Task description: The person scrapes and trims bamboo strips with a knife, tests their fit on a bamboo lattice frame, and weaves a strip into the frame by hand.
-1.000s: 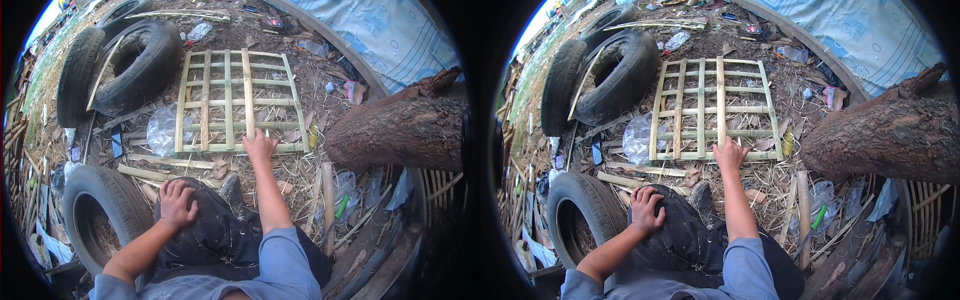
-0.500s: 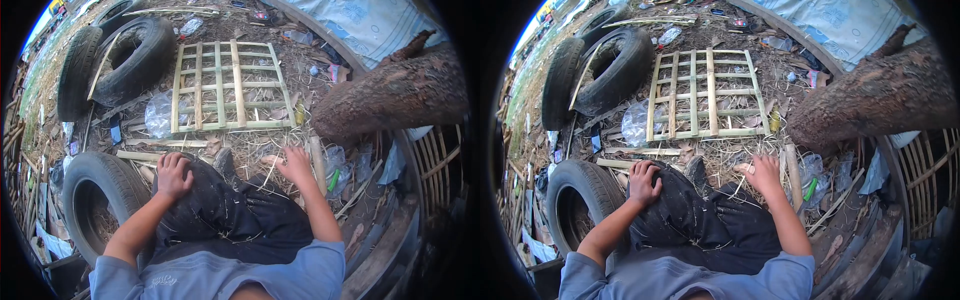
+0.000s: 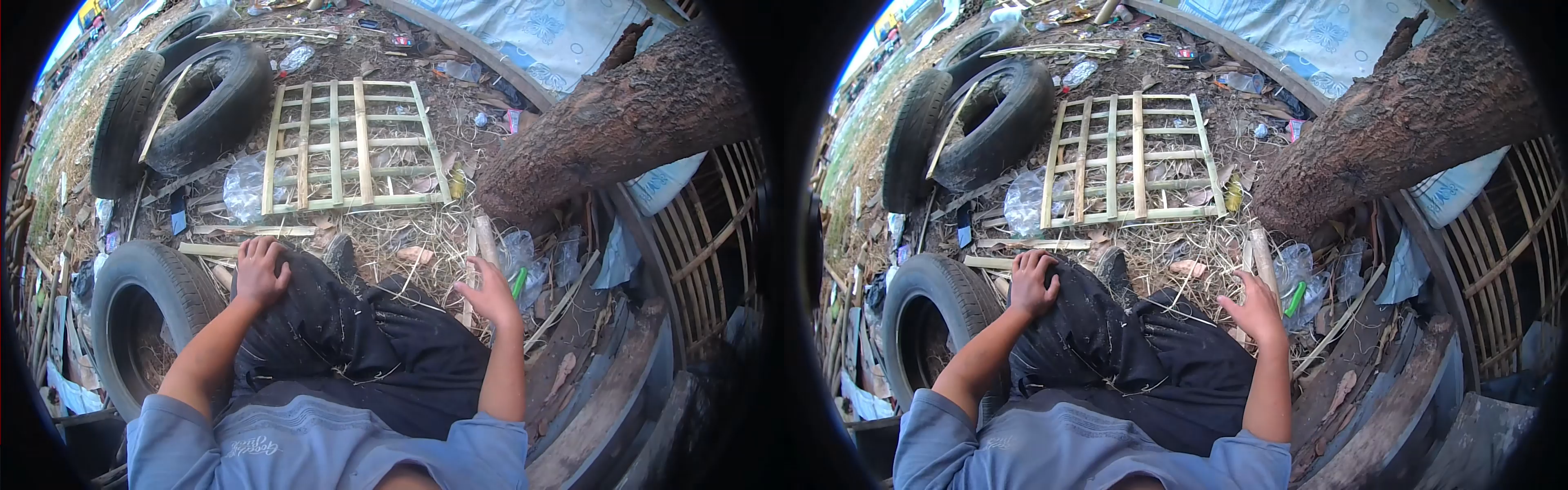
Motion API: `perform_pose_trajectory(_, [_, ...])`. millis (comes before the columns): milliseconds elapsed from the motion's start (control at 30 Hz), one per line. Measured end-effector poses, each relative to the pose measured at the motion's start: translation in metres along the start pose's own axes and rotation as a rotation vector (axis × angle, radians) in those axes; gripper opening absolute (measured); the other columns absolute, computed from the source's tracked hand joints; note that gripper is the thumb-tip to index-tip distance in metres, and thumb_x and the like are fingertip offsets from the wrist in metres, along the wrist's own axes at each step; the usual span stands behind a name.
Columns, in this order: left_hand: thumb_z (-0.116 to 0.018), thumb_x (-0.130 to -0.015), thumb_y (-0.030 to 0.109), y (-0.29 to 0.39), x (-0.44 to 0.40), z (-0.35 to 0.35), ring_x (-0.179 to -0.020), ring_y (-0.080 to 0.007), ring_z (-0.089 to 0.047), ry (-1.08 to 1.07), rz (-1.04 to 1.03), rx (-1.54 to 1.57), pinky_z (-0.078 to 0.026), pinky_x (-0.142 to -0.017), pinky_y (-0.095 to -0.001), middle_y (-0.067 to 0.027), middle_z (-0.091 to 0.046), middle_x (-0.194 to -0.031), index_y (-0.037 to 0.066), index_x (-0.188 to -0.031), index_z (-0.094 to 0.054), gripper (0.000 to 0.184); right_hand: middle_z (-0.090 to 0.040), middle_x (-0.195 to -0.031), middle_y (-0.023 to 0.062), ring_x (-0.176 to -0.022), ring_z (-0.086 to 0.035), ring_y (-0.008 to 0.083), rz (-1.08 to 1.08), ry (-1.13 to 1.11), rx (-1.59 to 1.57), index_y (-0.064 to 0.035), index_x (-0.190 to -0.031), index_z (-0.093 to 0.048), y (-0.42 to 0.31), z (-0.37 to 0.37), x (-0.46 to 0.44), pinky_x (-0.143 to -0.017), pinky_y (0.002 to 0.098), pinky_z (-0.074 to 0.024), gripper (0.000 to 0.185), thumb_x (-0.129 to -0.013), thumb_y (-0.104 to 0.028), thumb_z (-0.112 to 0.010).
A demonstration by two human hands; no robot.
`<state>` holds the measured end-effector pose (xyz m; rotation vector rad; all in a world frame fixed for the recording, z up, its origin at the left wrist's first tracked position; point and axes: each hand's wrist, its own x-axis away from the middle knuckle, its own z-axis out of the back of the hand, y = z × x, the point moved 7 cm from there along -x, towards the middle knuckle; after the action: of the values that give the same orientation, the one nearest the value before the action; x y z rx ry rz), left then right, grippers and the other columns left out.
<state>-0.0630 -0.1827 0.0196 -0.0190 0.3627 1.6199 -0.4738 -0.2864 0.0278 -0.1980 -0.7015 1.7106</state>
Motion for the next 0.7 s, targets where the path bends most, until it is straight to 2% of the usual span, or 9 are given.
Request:
perform_pose_trajectory(100, [-0.06,-0.075,0.026,0.001,0.001,0.002,-0.116,-0.0277,-0.048,0.002,-0.001,0.005,-0.028,-0.105,-0.0467,-0.0091,-0.055,-0.111,0.01,-0.1,-0.059,0.03,-0.057,-0.129,0.0177,-0.121,-0.052,0.0333,0.022,0.017,0.001,-0.006,-0.129,-0.052,-0.002,0.006,0.005,-0.104,0.0406,-0.0385,0.063,-0.077,-0.035,-0.073])
perform_pose_trajectory(300, [-0.061,-0.075,0.026,0.005,0.001,0.002,-0.116,-0.028,-0.047,0.003,-0.004,0.007,-0.028,-0.105,-0.0464,-0.0094,-0.055,-0.11,0.01,-0.1,-0.059,0.03,-0.053,-0.133,0.0192,-0.126,-0.048,0.032,-0.047,-0.046,-0.066,-0.0051,-0.131,-0.05,0.005,0.007,0.011,-0.105,0.0396,-0.0377,0.065,-0.077,-0.031,-0.075])
perform_pose_trajectory(400, [-0.061,-0.074,0.026,0.003,-0.001,0.002,-0.117,-0.0281,-0.047,0.015,0.009,-0.012,-0.028,-0.106,-0.0469,-0.0097,-0.055,-0.111,0.01,-0.1,-0.059,0.03,-0.057,-0.127,0.02,-0.122,-0.052,0.0317,0.005,-0.022,-0.039,-0.004,-0.129,-0.053,-0.004,-0.001,0.001,-0.103,0.0392,-0.0407,0.062,-0.077,-0.03,-0.074])
perform_pose_trajectory(467, [-0.062,-0.074,0.026,0.006,-0.003,0.002,-0.116,-0.0285,-0.047,-0.008,0.036,-0.019,-0.026,-0.107,-0.0479,-0.01,-0.054,-0.111,0.01,-0.1,-0.059,0.031,-0.065,-0.111,0.0172,-0.105,-0.062,0.0326,0.011,-0.016,-0.196,-0.0049,-0.121,-0.06,-0.016,-0.024,-0.02,-0.091,0.0392,-0.0481,0.055,-0.076,-0.034,-0.074])
perform_pose_trajectory(533, [-0.062,-0.073,0.025,0.008,-0.003,0.003,-0.116,-0.029,-0.047,0.0,0.041,-0.015,-0.027,-0.107,-0.0471,-0.0104,-0.054,-0.111,0.01,-0.099,-0.059,0.031,-0.068,-0.1,0.0154,-0.093,-0.066,0.0311,0.065,0.093,-0.134,-0.0053,-0.114,-0.064,-0.041,-0.045,-0.052,-0.083,0.0397,-0.0512,0.048,-0.077,-0.034,-0.073])
perform_pose_trajectory(600, [-0.063,-0.072,0.025,0.007,-0.005,0.002,-0.115,-0.0295,-0.047,0.009,0.04,-0.02,-0.027,-0.107,-0.0463,-0.0108,-0.053,-0.111,0.01,-0.098,-0.059,0.031,-0.068,-0.097,0.0157,-0.089,-0.066,0.0309,0.106,0.083,-0.125,-0.0062,-0.111,-0.065,-0.07,-0.069,-0.087,-0.08,0.0405,-0.0518,0.044,-0.077,-0.033,-0.073])
perform_pose_trajectory(633, [-0.063,-0.072,0.025,0.007,-0.005,0.002,-0.115,-0.0296,-0.048,0.01,0.035,-0.007,-0.027,-0.107,-0.0468,-0.0109,-0.054,-0.11,0.01,-0.098,-0.059,0.031,-0.068,-0.097,0.017,-0.092,-0.066,0.0316,0.017,0.018,-0.224,-0.0061,-0.111,-0.065,-0.076,-0.087,-0.111,-0.082,0.0395,-0.0511,0.043,-0.078,-0.033,-0.071])
perform_pose_trajectory(700, [-0.063,-0.071,0.023,0.005,-0.008,0.003,-0.114,-0.0294,-0.048,0.009,0.022,0.013,-0.027,-0.106,-0.0475,-0.0109,-0.054,-0.109,0.009,-0.098,-0.059,0.031,-0.066,-0.106,0.016,-0.1,-0.063,0.0315,0.054,0.107,-0.097,-0.0063,-0.117,-0.061,-0.097,-0.112,-0.155,-0.088,0.0422,-0.0475,0.048,-0.079,-0.034,-0.07])
